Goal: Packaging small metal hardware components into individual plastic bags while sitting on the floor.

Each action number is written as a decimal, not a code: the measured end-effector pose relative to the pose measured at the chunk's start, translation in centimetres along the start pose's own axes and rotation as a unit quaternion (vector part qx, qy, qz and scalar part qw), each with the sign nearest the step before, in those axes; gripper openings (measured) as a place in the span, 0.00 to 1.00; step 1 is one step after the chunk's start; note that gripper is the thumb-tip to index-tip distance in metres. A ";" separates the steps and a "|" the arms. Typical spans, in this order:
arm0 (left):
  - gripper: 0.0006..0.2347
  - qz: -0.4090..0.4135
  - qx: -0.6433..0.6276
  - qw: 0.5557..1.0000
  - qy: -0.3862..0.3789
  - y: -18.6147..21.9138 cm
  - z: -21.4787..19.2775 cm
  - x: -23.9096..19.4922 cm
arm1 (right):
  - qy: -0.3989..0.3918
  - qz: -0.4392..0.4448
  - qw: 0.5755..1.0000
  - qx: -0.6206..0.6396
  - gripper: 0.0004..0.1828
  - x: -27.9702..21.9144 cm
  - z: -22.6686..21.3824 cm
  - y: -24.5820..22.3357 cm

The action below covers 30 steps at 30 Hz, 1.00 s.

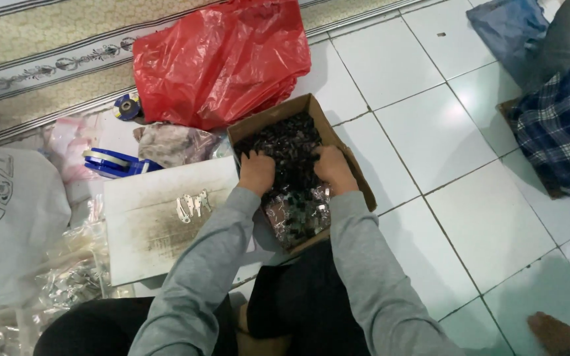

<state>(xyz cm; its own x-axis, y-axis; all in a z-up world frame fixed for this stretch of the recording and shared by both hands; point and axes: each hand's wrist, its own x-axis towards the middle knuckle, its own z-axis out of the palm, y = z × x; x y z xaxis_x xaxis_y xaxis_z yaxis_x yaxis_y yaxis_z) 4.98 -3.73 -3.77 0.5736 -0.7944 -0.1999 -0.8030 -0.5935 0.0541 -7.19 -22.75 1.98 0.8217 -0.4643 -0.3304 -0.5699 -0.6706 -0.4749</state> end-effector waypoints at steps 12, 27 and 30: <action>0.06 -0.118 -0.641 0.754 0.084 -0.8 -9.8 -14.3 | -0.124 0.001 0.989 0.078 0.26 -7.0 -3.4 -6.7; 0.10 -0.158 -0.773 0.609 0.085 -0.1 -8.6 -16.4 | -0.188 -0.005 0.982 -0.018 0.27 -8.5 0.0 -6.5; 0.12 -0.155 -0.772 0.612 0.074 0.3 -9.1 -16.3 | -0.125 -0.018 0.992 0.019 0.21 -7.5 -1.5 -6.0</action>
<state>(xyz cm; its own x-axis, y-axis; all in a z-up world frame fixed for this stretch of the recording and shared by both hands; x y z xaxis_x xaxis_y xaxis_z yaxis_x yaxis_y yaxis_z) -3.07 7.85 8.41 0.7592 -0.5488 -0.3499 0.3924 -0.0429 0.9188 -9.94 -16.09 8.55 0.8184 -0.2787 -0.5025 -0.5435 -0.6594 -0.5194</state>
